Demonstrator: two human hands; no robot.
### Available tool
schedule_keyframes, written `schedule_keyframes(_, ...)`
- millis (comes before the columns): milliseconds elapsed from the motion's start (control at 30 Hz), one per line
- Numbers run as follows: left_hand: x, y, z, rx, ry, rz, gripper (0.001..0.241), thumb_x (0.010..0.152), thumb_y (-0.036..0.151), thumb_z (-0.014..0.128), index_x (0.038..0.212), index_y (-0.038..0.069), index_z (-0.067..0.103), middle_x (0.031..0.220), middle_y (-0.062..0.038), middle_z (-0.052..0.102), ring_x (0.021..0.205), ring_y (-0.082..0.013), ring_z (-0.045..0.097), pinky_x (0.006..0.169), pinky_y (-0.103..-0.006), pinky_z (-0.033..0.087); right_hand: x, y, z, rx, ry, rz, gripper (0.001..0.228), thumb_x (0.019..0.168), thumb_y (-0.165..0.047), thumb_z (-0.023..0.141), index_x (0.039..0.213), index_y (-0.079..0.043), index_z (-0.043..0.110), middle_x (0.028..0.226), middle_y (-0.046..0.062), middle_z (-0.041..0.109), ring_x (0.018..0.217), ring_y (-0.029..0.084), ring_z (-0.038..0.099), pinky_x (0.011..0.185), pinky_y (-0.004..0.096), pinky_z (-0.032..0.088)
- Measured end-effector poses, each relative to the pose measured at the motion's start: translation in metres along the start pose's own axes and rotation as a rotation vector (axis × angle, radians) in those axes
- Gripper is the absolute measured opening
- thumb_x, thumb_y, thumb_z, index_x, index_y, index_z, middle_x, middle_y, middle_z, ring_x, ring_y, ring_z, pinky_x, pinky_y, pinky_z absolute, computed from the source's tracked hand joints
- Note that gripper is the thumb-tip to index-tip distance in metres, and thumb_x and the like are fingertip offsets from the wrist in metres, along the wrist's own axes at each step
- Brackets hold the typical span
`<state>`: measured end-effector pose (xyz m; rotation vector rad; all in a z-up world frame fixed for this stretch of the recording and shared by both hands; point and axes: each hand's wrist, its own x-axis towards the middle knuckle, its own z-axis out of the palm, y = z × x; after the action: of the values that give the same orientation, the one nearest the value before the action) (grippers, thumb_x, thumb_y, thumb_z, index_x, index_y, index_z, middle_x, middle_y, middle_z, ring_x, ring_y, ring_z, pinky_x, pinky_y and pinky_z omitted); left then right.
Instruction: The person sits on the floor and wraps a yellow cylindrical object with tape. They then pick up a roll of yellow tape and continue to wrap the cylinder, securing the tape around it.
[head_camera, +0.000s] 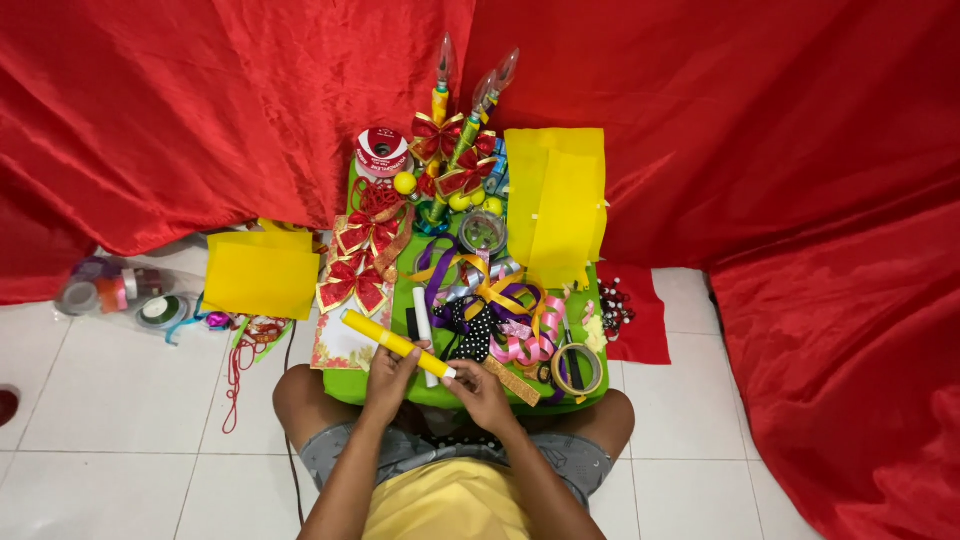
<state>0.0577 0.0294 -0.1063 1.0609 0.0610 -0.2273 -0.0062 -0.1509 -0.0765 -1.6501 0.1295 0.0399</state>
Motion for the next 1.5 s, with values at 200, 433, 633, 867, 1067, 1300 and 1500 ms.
schedule_keyframes(200, -0.002, 0.005, 0.004, 0.056, -0.037, 0.043, 0.026, 0.1, 0.007, 0.066, 0.12, 0.001, 0.05, 0.117, -0.019, 0.075, 0.103, -0.0246, 0.076, 0.09, -0.0322, 0.062, 0.004, 0.007, -0.003, 0.004, -0.01, 0.018, 0.033, 0.09, -0.007, 0.08, 0.122, -0.005, 0.071, 0.094, 0.01, 0.078, 0.078, 0.013, 0.071, 0.064, 0.022, 0.059)
schedule_keyframes(433, -0.024, 0.056, 0.035, 0.275, -0.062, 0.104, 0.02, 0.096, 0.009, 0.068, 0.115, 0.01, 0.062, 0.116, -0.008, 0.076, 0.115, -0.0233, 0.073, 0.101, -0.0382, 0.058, 0.004, -0.006, -0.012, -0.15, -0.139, 0.171, 0.045, 0.09, -0.027, 0.078, 0.131, -0.016, 0.064, 0.11, 0.003, 0.075, 0.101, 0.017, 0.072, 0.083, 0.03, 0.057)
schedule_keyframes(633, -0.024, 0.074, 0.035, 0.635, -0.065, 0.396, 0.027, 0.099, 0.016, 0.06, 0.123, 0.008, 0.067, 0.123, -0.009, 0.072, 0.117, -0.0251, 0.068, 0.097, -0.0373, 0.055, 0.003, -0.007, -0.01, -0.113, -0.133, 0.098, 0.044, 0.091, -0.021, 0.078, 0.131, -0.012, 0.062, 0.118, 0.006, 0.077, 0.102, 0.018, 0.074, 0.085, 0.031, 0.06)
schedule_keyframes(867, -0.002, 0.048, -0.005, 0.386, 0.216, 0.297, 0.035, 0.1, 0.015, 0.061, 0.133, 0.009, 0.053, 0.117, -0.004, 0.076, 0.105, -0.0155, 0.069, 0.082, -0.0289, 0.054, 0.005, -0.017, -0.015, 0.023, -0.154, 0.129, 0.032, 0.096, -0.025, 0.07, 0.123, -0.008, 0.068, 0.109, 0.009, 0.076, 0.099, 0.023, 0.075, 0.089, 0.036, 0.063)
schedule_keyframes(1067, 0.002, 0.057, -0.008, 0.478, 0.209, 0.108, 0.035, 0.099, 0.021, 0.062, 0.132, 0.012, 0.058, 0.116, -0.001, 0.08, 0.09, -0.0142, 0.069, 0.076, -0.0312, 0.053, 0.038, -0.087, -0.031, -0.034, -0.088, 0.216, 0.021, 0.1, -0.016, 0.063, 0.118, -0.007, 0.067, 0.115, 0.011, 0.076, 0.082, 0.016, 0.072, 0.058, 0.025, 0.06)
schedule_keyframes(1300, 0.006, 0.044, -0.014, 0.621, 0.241, 0.115, 0.037, 0.096, 0.023, 0.062, 0.132, 0.015, 0.059, 0.11, 0.004, 0.084, 0.061, -0.0125, 0.064, 0.057, -0.0313, 0.05, 0.159, -0.086, -0.072, -0.29, 0.177, 0.109, 0.025, 0.098, -0.016, 0.066, 0.123, -0.014, 0.063, 0.096, 0.01, 0.077, 0.077, 0.016, 0.07, 0.06, 0.029, 0.052)
schedule_keyframes(1500, 0.009, 0.03, -0.021, 0.636, 0.233, 0.184, 0.038, 0.095, 0.024, 0.062, 0.132, 0.015, 0.059, 0.108, 0.005, 0.084, 0.057, -0.0115, 0.065, 0.054, -0.03, 0.052, 0.249, -0.044, -0.1, -0.694, 0.25, -0.083, 0.067, 0.096, -0.041, 0.066, 0.15, -0.006, 0.048, 0.148, 0.019, 0.049, 0.114, 0.033, 0.063, 0.093, 0.045, 0.054)
